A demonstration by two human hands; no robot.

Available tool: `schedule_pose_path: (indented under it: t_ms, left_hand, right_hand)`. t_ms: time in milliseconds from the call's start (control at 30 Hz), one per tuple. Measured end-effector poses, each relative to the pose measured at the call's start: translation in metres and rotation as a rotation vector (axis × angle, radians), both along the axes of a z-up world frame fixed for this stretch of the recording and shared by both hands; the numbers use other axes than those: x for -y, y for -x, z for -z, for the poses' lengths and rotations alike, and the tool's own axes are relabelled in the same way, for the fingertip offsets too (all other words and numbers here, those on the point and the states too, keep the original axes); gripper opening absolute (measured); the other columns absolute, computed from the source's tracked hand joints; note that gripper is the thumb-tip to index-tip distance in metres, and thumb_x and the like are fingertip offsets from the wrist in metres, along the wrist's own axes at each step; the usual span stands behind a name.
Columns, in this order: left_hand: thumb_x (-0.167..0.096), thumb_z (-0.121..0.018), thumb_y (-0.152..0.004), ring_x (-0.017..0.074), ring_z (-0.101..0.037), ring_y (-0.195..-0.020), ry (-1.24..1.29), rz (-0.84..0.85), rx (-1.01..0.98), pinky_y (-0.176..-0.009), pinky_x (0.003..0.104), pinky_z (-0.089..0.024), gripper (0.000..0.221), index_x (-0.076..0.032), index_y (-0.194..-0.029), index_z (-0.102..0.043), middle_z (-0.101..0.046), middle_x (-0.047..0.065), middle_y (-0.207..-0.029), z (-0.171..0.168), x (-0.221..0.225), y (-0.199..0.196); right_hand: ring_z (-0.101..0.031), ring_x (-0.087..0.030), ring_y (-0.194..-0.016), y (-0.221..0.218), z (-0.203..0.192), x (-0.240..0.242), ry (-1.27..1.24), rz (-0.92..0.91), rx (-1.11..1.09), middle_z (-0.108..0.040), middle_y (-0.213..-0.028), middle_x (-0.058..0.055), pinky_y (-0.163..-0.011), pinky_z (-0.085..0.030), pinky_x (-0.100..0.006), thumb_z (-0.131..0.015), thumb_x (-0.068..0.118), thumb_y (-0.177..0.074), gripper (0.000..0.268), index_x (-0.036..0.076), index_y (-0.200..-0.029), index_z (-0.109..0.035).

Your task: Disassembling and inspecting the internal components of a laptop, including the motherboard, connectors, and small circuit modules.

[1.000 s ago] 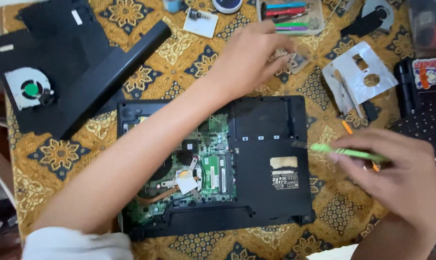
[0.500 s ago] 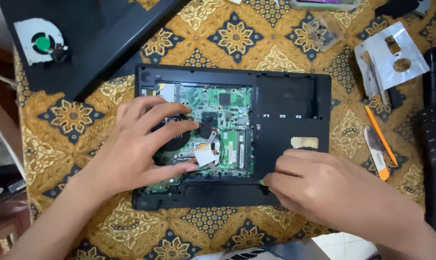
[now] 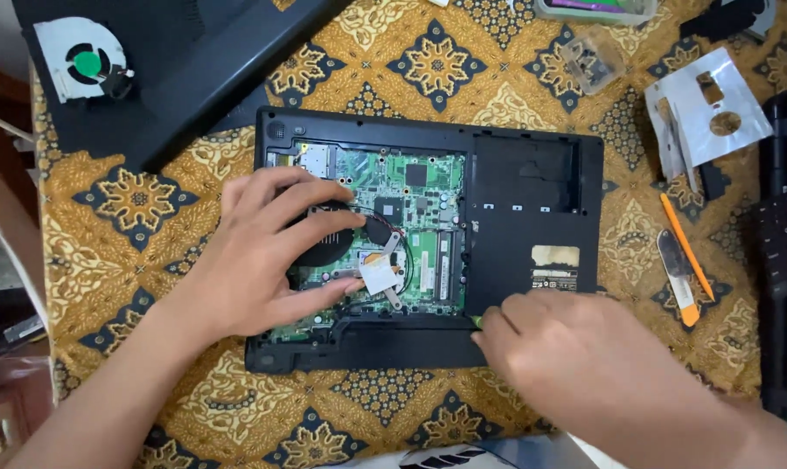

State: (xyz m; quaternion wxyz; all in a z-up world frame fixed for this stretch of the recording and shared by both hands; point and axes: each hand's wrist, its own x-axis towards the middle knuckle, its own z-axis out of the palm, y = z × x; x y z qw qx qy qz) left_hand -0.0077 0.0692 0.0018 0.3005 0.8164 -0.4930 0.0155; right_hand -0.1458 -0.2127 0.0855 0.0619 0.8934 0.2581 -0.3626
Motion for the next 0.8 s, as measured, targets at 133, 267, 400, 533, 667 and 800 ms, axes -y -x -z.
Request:
schedule_pose_path:
  t_ms: [133,267,400,533,667,800]
  left_hand:
    - [-0.053,-0.064,-0.092,0.0323,-0.049,-0.128,-0.002,0.001,-0.007,-0.100,0.049,-0.032,0.048,-0.019,-0.125,-0.068,-0.063,0.003,-0.134,-0.001,-0.001,0.000]
    - [-0.056,-0.063,-0.091,0.0318,-0.048,-0.129,-0.015,-0.003,-0.017,-0.101,0.049,-0.031,0.051,-0.019,-0.125,-0.068,-0.064,0.003,-0.134,-0.001,-0.001,0.000]
    - [-0.057,-0.060,-0.091,0.0313,-0.048,-0.129,-0.019,-0.012,-0.027,-0.099,0.048,-0.030,0.051,-0.019,-0.124,-0.068,-0.065,0.002,-0.133,-0.002,0.001,0.001]
    - [-0.057,-0.060,-0.092,0.0318,-0.048,-0.130,-0.032,-0.018,-0.029,-0.101,0.049,-0.031,0.051,-0.019,-0.125,-0.068,-0.064,0.002,-0.133,-0.003,0.001,0.001]
    - [-0.056,-0.063,-0.090,0.0308,-0.049,-0.128,-0.010,-0.018,-0.029,-0.100,0.048,-0.031,0.050,-0.018,-0.123,-0.069,-0.065,0.002,-0.133,-0.003,0.001,0.001]
    - [-0.055,-0.064,-0.090,0.0311,-0.048,-0.129,-0.016,-0.016,-0.035,-0.102,0.048,-0.030,0.050,-0.018,-0.124,-0.068,-0.064,0.002,-0.134,-0.003,0.000,0.001]
  right_hand:
    - [-0.063,-0.030,-0.068,0.006,0.010,-0.013,-0.014,-0.036,0.074,-0.062,-0.079,-0.006,-0.052,-0.056,-0.048,-0.064,0.001,-0.087,0.018,0.018,-0.089,-0.061]
    - [-0.068,-0.027,-0.062,0.009,0.019,-0.028,0.114,0.079,0.075,-0.064,-0.072,-0.005,-0.044,-0.058,-0.046,-0.060,-0.003,-0.082,0.018,0.015,-0.084,-0.063]
    - [-0.061,-0.026,-0.056,0.011,0.023,-0.035,0.043,-0.025,0.123,-0.058,-0.068,-0.007,-0.039,-0.056,-0.046,-0.063,-0.007,-0.075,0.018,0.011,-0.080,-0.061]
    - [-0.053,-0.027,-0.064,0.005,0.015,-0.030,-0.132,-0.179,0.254,-0.053,-0.070,-0.007,-0.048,-0.052,-0.042,-0.063,0.000,-0.091,0.022,0.018,-0.079,-0.058]
    - [-0.065,-0.023,-0.054,0.012,0.023,-0.024,0.021,0.008,0.168,-0.060,-0.071,-0.002,-0.040,-0.055,-0.042,-0.056,0.010,-0.098,0.016,0.018,-0.085,-0.057]
    - [-0.059,-0.025,-0.059,0.010,0.013,-0.024,-0.106,-0.071,0.177,-0.057,-0.072,-0.005,-0.042,-0.055,-0.042,-0.065,-0.006,-0.072,0.026,0.017,-0.081,-0.059]
